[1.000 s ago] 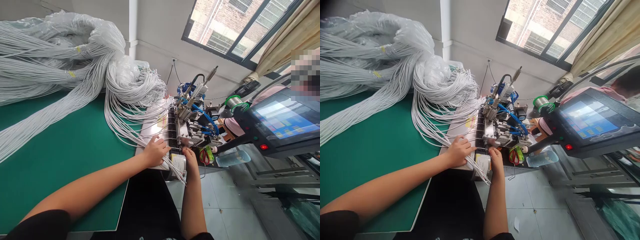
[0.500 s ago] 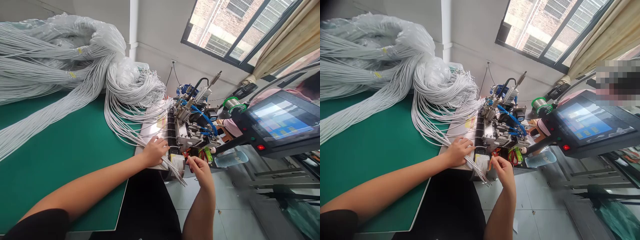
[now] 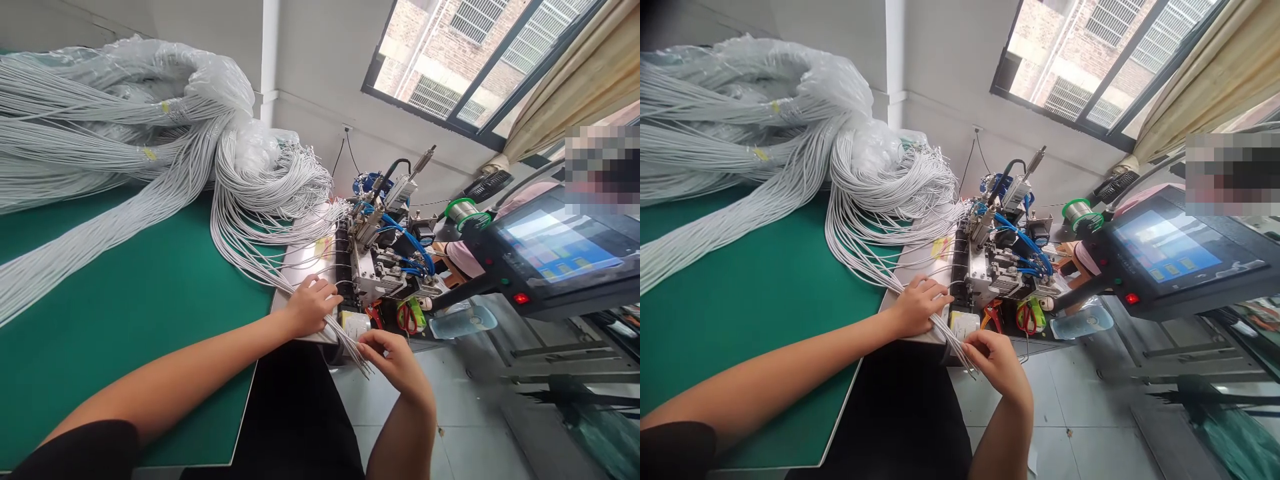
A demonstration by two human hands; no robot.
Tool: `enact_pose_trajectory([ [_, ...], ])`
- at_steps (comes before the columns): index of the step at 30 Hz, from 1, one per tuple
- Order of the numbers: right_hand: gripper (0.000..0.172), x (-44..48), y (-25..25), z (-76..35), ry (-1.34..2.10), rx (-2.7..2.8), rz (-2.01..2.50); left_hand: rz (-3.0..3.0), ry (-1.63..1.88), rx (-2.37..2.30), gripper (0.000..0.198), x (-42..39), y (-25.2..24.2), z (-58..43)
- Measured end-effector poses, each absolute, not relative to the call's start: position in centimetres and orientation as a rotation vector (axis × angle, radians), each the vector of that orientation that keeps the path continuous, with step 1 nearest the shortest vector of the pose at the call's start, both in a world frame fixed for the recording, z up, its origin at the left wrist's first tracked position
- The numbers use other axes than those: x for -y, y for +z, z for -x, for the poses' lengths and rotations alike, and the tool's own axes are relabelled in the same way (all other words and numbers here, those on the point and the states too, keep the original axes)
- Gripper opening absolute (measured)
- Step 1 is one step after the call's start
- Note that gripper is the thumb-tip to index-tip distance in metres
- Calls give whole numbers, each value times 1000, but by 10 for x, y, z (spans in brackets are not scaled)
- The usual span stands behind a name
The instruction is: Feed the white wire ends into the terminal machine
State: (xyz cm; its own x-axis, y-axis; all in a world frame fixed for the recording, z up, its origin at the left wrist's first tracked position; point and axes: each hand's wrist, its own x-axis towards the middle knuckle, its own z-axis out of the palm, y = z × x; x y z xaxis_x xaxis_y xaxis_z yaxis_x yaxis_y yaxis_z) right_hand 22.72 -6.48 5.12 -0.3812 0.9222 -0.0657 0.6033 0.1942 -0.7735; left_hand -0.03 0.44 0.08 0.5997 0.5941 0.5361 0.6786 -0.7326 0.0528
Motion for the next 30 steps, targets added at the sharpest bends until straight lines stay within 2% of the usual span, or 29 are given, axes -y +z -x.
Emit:
enact_pose_trajectory([
  [6, 27, 44, 40, -233, 1072, 1698, 1365, 2644, -843, 947, 44, -3, 3, 0],
  [13, 30, 21, 21, -244, 1108, 1455, 1290, 2407, -1045, 1022, 16, -2, 8, -1],
  [16, 30, 21, 19, -250, 1177, 1461, 1308, 2360, -1080, 1002, 18, -2, 10, 0],
  [24, 29, 19, 18, -242, 1154, 1387, 1251, 2470, -994, 931, 21, -2, 10, 0],
  [30, 30, 6, 4, -229, 1125, 1182, 1158, 2557, -869, 863, 14, -7, 4, 2],
])
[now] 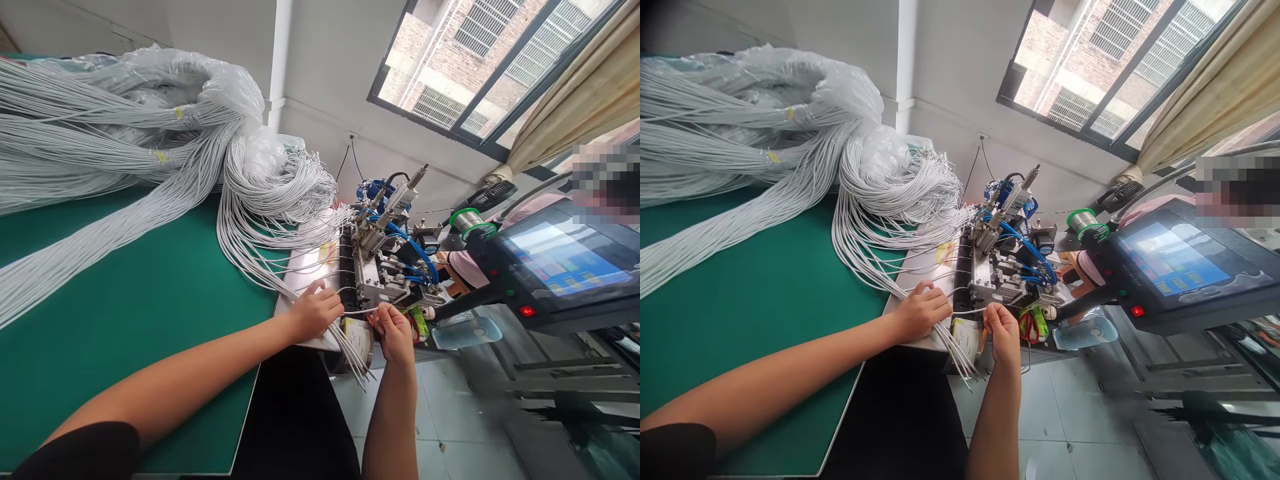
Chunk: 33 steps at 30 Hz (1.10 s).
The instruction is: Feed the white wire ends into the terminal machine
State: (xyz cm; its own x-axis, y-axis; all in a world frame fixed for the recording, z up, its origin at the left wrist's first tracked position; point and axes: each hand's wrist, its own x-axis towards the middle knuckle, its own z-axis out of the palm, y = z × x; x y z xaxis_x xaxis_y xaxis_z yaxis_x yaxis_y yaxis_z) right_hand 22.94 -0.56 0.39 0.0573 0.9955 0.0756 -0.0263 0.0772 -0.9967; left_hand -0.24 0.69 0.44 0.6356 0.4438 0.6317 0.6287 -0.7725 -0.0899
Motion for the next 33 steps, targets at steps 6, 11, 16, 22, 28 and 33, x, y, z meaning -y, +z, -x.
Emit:
enact_pose_trajectory([
  [6, 27, 2, -3, -235, 1024, 1222, 1248, 2588, -821, 933, 30, -6, 6, 2],
  [11, 29, 1, -6, -240, 794, 1494, 1483, 2572, -824, 998, 33, -5, 7, 2],
  [16, 32, -5, -10, -233, 843, 1514, 1439, 2599, -802, 1074, 38, -6, 2, 1],
  [22, 34, -8, -17, -224, 1133, 1228, 1363, 2628, -801, 1108, 39, -6, 0, 0],
  [28, 37, -8, -18, -224, 1194, 1134, 1368, 2656, -790, 1104, 39, -6, 1, 1],
  [33, 38, -8, -20, -228, 1158, 1187, 1404, 2656, -803, 1100, 39, -6, 0, 1],
])
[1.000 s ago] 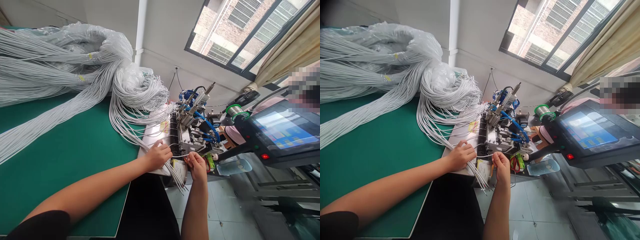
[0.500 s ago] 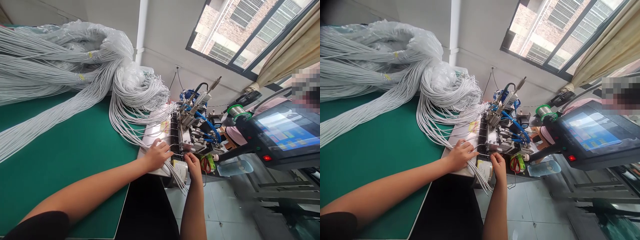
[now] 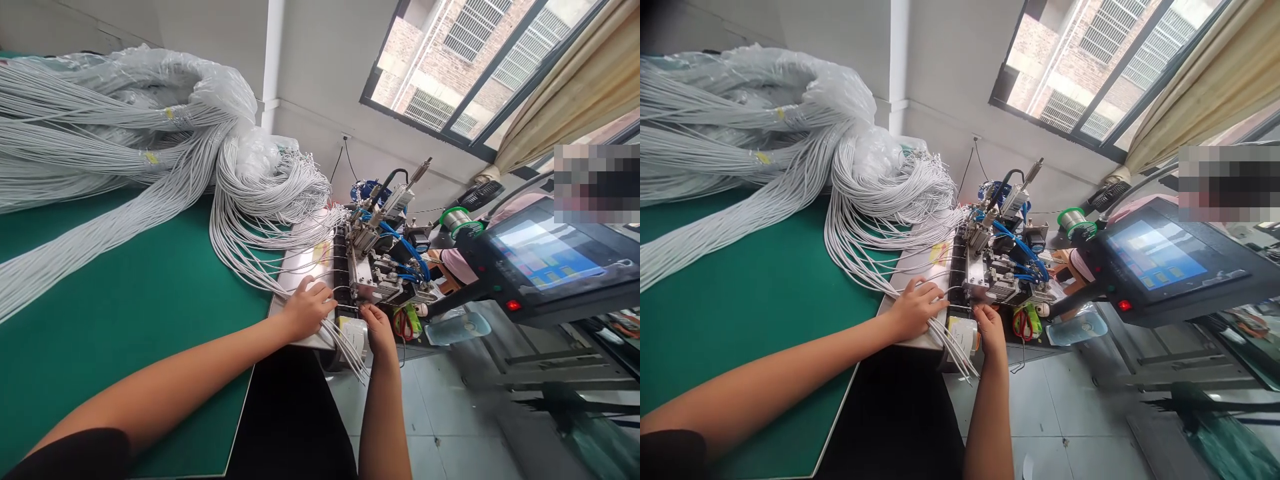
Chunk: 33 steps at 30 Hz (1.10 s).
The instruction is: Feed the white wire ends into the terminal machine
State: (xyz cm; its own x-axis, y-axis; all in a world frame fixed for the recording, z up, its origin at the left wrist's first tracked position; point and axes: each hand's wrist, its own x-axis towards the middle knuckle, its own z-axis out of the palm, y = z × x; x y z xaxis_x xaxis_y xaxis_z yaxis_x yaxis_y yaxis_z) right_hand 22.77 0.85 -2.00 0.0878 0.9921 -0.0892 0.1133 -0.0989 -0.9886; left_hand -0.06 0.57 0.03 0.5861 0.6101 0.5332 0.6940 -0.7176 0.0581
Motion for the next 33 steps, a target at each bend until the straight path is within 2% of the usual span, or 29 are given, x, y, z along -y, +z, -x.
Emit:
enact_pose_trajectory([
  [5, 37, -4, -18, -232, 1061, 1265, 1441, 2645, -808, 1106, 40, -6, 0, 1],
  [11, 36, 30, 14, -239, 649, 1494, 1628, 2640, -765, 1131, 38, -6, 0, 0],
  [17, 28, 70, 56, -239, 815, 1902, 1569, 2643, -811, 1117, 43, -6, -2, 0],
  [22, 20, 78, 57, -234, 1039, 2157, 1496, 2652, -806, 1128, 44, -6, 0, 2],
  [26, 17, 77, 50, -231, 1049, 2183, 1482, 2633, -848, 1121, 41, -6, -2, 2],
  [33, 23, 69, 53, -246, 954, 1973, 1517, 2650, -896, 927, 41, -7, 1, 2],
])
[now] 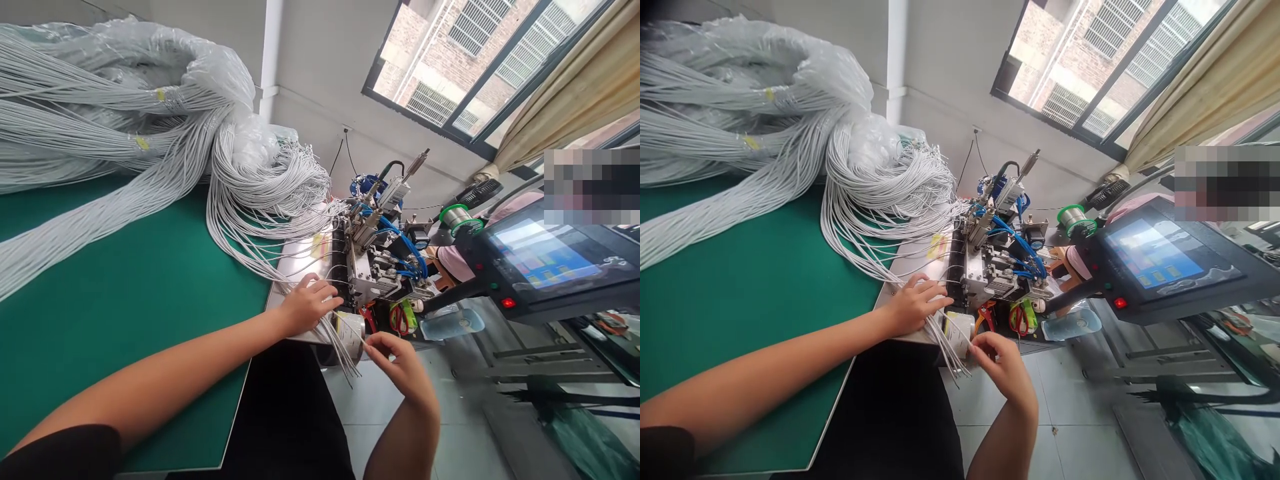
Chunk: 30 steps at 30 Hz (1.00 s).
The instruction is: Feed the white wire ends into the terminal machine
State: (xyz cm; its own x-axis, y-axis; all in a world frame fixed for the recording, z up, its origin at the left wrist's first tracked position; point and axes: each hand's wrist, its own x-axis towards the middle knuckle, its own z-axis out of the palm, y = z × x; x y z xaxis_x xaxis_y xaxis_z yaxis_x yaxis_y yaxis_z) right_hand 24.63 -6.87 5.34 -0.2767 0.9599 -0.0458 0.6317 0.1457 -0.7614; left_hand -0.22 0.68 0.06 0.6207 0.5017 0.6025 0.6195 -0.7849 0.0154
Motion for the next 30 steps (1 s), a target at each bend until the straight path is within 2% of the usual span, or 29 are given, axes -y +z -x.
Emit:
enact_pose_trajectory([
  [7, 32, 45, 40, -251, 884, 1632, 1555, 2553, -966, 840, 18, -3, 8, 1],
  [15, 30, 32, 26, -247, 1017, 1554, 1409, 2464, -1048, 831, 19, -2, 7, 0],
  [30, 33, 6, 4, -224, 1177, 1078, 1125, 2569, -902, 798, 20, -6, 3, -1],
])
